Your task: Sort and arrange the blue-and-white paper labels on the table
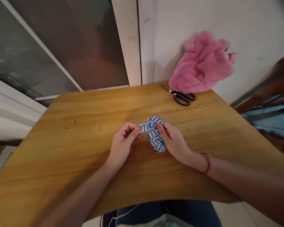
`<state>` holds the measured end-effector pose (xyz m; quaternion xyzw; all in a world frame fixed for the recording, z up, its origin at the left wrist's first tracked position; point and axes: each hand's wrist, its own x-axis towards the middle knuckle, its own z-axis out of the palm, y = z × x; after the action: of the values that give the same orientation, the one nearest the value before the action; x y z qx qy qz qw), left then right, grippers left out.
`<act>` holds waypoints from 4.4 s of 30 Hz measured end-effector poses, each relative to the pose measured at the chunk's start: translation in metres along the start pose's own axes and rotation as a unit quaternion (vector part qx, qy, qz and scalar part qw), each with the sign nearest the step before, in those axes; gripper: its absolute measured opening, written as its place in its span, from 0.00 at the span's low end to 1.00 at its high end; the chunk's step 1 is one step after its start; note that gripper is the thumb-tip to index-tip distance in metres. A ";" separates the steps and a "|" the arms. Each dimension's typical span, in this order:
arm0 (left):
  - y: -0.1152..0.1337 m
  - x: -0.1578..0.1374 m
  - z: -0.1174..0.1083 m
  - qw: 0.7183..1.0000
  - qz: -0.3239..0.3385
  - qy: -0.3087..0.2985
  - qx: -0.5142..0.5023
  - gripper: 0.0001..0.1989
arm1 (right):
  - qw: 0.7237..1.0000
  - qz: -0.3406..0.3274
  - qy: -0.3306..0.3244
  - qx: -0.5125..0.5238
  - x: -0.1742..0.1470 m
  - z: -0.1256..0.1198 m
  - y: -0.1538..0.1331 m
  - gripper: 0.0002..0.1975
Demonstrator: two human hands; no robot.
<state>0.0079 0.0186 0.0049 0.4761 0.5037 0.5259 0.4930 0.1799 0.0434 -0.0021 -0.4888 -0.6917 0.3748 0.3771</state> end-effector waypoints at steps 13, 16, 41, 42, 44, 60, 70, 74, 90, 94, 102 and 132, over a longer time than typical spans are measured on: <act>0.014 0.018 -0.031 0.983 0.107 0.119 0.085 0.07 | 0.998 0.040 0.003 0.055 0.000 -0.001 0.006 0.18; 0.018 0.019 -0.034 0.982 0.120 0.127 0.071 0.06 | 0.997 0.038 0.000 0.064 0.001 0.000 0.006 0.18; -0.003 -0.020 0.026 0.992 0.081 0.062 0.070 0.06 | 0.998 -0.049 -0.036 0.004 -0.005 0.004 -0.002 0.15; -0.004 -0.021 0.027 0.992 0.086 0.055 0.075 0.06 | 0.998 -0.054 -0.039 0.002 -0.005 0.004 -0.002 0.14; -0.005 -0.024 0.029 0.991 0.099 0.050 0.080 0.07 | 0.997 -0.062 -0.042 -0.006 -0.005 0.005 -0.002 0.14; 0.002 -0.010 0.013 0.994 0.048 0.022 0.097 0.08 | 0.997 -0.055 -0.032 -0.040 -0.004 0.005 0.001 0.14; 0.001 -0.014 0.014 0.994 0.050 0.034 0.093 0.08 | 0.998 -0.039 -0.018 -0.039 -0.004 0.004 0.000 0.14; 0.000 -0.012 0.013 0.993 0.053 0.031 0.100 0.08 | 0.999 -0.040 -0.017 -0.031 -0.004 0.004 -0.001 0.15; 0.000 -0.011 0.017 0.989 -0.054 -0.122 0.067 0.10 | 0.999 -0.036 0.019 -0.019 -0.002 0.003 -0.001 0.14; 0.000 -0.011 0.016 0.990 -0.074 -0.109 0.048 0.11 | 0.999 -0.031 -0.008 -0.006 -0.002 0.003 0.000 0.13; -0.001 -0.011 0.018 0.988 -0.100 -0.115 0.002 0.13 | 1.000 -0.002 -0.002 -0.006 -0.002 0.004 -0.001 0.13; 0.003 -0.009 0.016 0.974 -0.147 -0.171 -0.034 0.15 | 1.000 0.005 0.009 0.019 -0.002 0.002 0.002 0.12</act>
<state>0.0247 0.0109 0.0082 0.4628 0.4586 0.3753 0.6593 0.1794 0.0418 -0.0053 -0.4878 -0.6786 0.3856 0.3910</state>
